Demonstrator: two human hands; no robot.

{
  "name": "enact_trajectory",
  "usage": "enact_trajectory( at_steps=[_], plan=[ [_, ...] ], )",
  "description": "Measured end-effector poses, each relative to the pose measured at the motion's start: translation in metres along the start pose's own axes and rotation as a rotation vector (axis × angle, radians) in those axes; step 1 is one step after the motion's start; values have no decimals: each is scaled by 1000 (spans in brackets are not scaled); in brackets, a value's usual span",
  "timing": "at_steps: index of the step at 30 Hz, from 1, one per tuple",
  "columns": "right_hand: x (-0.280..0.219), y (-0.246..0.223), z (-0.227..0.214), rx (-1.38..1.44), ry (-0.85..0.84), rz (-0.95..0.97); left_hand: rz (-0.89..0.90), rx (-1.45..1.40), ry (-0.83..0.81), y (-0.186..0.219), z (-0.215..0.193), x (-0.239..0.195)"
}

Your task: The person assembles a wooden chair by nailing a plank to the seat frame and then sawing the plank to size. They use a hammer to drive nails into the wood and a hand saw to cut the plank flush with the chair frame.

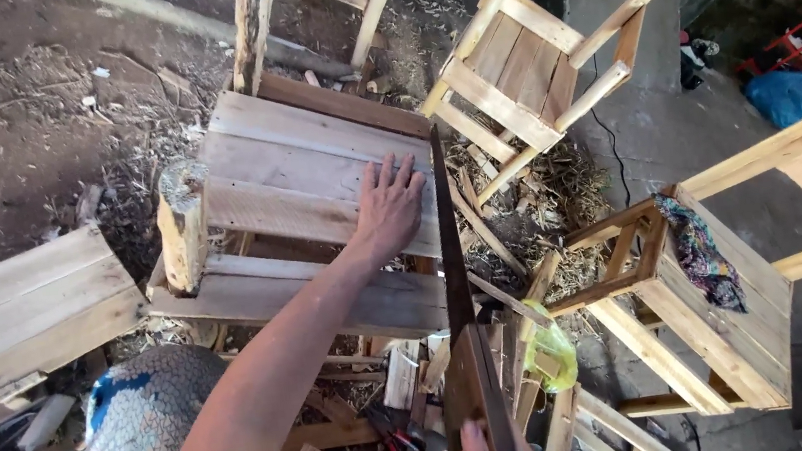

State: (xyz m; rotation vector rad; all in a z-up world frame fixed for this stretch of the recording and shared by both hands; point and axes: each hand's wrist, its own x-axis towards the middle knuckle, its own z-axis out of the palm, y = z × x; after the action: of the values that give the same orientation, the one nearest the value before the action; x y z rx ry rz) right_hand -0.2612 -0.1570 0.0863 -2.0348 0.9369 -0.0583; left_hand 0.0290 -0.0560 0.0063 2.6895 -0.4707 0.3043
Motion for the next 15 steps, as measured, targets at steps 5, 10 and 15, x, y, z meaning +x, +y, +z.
enact_trajectory(
  at_steps=[5, 10, 15],
  plan=[
    [65, 5, 36, 286, -87, -296, 24, 36, 45, -2, 7, 0],
    [35, 8, 13, 422, -148, -367, -10, 48, 24, -1, 7, 3],
    [47, 17, 17, 314, -93, -392, -8, 48, -9, -1, 6, 3]
  ],
)
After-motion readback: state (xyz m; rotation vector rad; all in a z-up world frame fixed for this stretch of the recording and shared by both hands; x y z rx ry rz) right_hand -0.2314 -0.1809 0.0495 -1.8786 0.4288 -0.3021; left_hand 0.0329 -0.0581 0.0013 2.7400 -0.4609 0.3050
